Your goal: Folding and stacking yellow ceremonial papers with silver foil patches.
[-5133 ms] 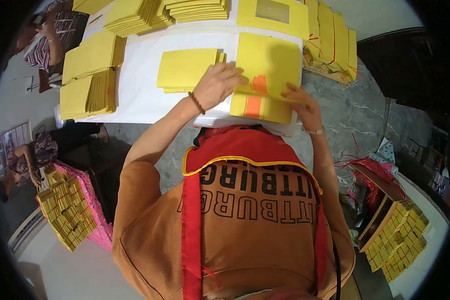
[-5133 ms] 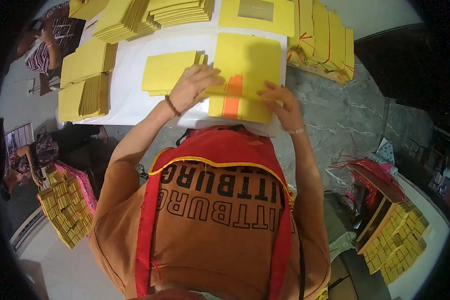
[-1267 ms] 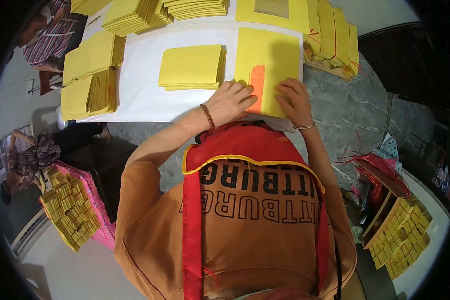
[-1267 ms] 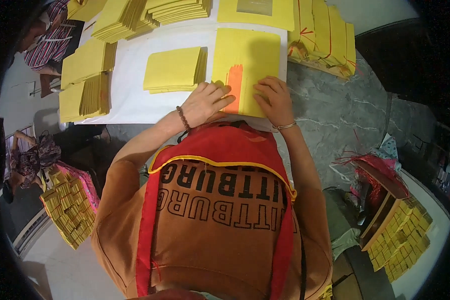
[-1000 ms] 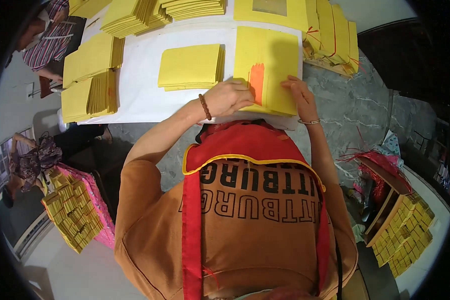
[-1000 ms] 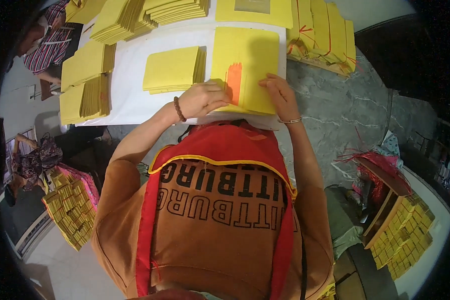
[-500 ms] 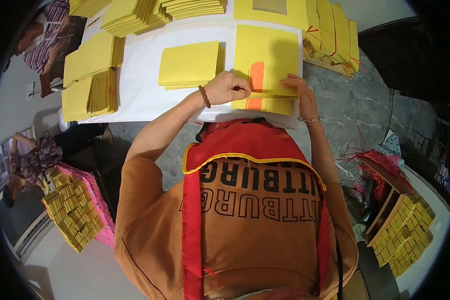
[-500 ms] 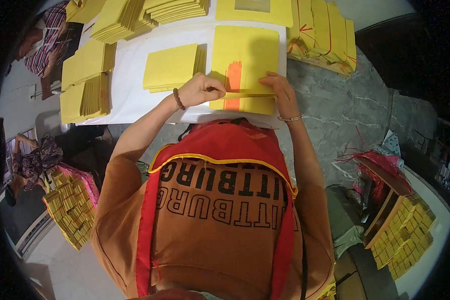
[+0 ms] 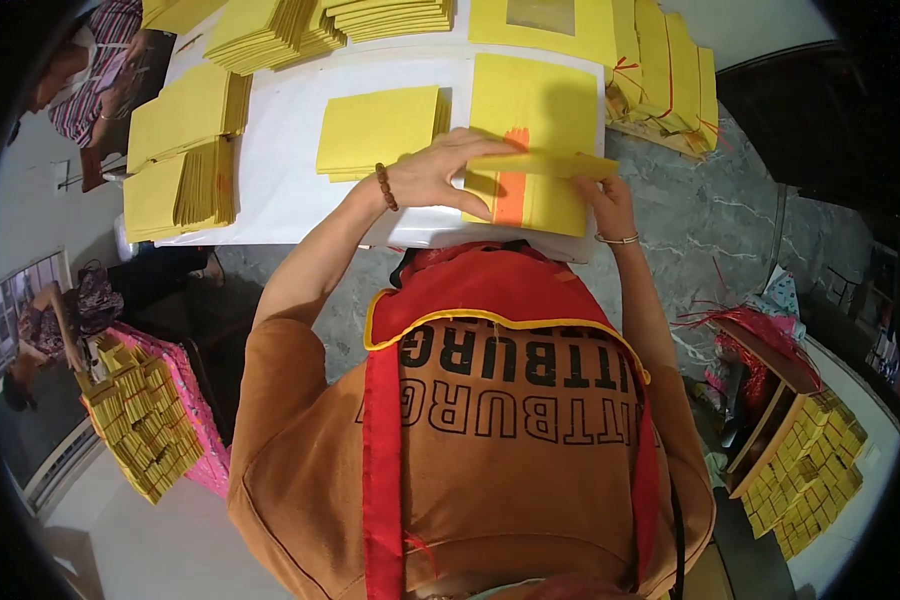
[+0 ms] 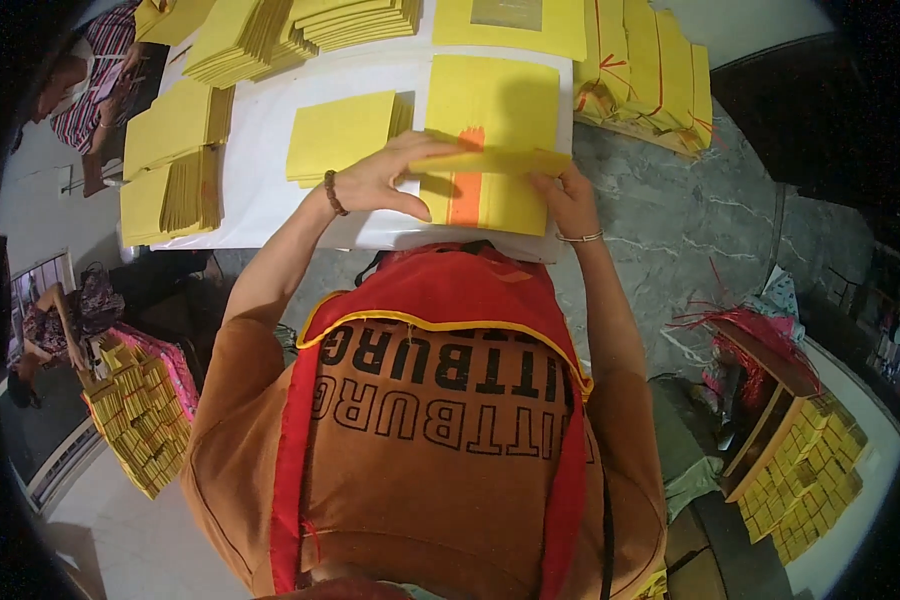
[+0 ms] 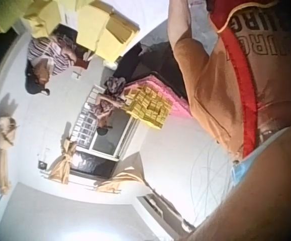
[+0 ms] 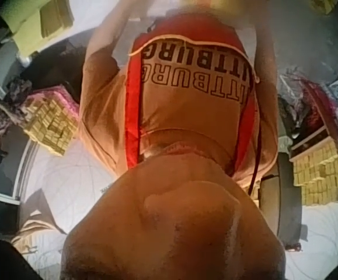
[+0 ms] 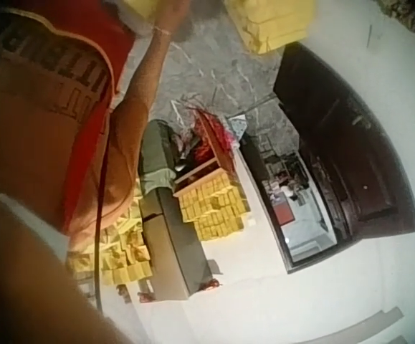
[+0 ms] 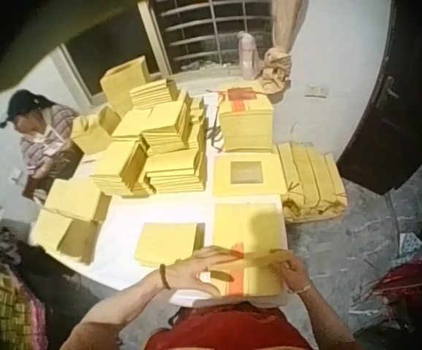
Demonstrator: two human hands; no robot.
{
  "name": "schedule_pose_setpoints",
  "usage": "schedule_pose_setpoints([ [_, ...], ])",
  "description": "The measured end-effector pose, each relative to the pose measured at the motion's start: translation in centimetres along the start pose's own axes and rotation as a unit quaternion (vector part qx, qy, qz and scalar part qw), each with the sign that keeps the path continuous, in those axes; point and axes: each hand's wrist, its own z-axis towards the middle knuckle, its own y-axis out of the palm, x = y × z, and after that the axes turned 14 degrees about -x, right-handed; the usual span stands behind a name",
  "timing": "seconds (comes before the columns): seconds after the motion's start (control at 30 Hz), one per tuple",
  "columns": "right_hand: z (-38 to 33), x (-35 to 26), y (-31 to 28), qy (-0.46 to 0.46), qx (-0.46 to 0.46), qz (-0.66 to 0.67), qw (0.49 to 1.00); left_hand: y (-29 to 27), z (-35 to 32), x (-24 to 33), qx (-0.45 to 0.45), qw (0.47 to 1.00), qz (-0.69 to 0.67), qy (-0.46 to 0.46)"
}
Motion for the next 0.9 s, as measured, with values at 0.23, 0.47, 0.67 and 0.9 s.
schedule_pose_setpoints([
  [0.23,-1.3,-1.8,-0.4,-0.065,0.02,-0.114,0.991,0.3,-0.6,0.0,-0.042,0.994,0.042,-0.087],
  [0.47,-3.6,-3.0,-0.2,0.037,-0.092,-0.204,0.974,2.1,-1.8,0.8,-0.055,0.979,-0.036,-0.196],
  [0.67,-0.3,-3.1,1.1,-0.013,0.03,-0.045,0.998,3.7,-0.6,-1.5,0.041,0.924,-0.18,-0.334],
  [0.9,1.2,-2.4,0.9,0.042,0.055,-0.109,0.992,3.9,0.5,-1.3,0.149,0.882,-0.309,-0.324],
])
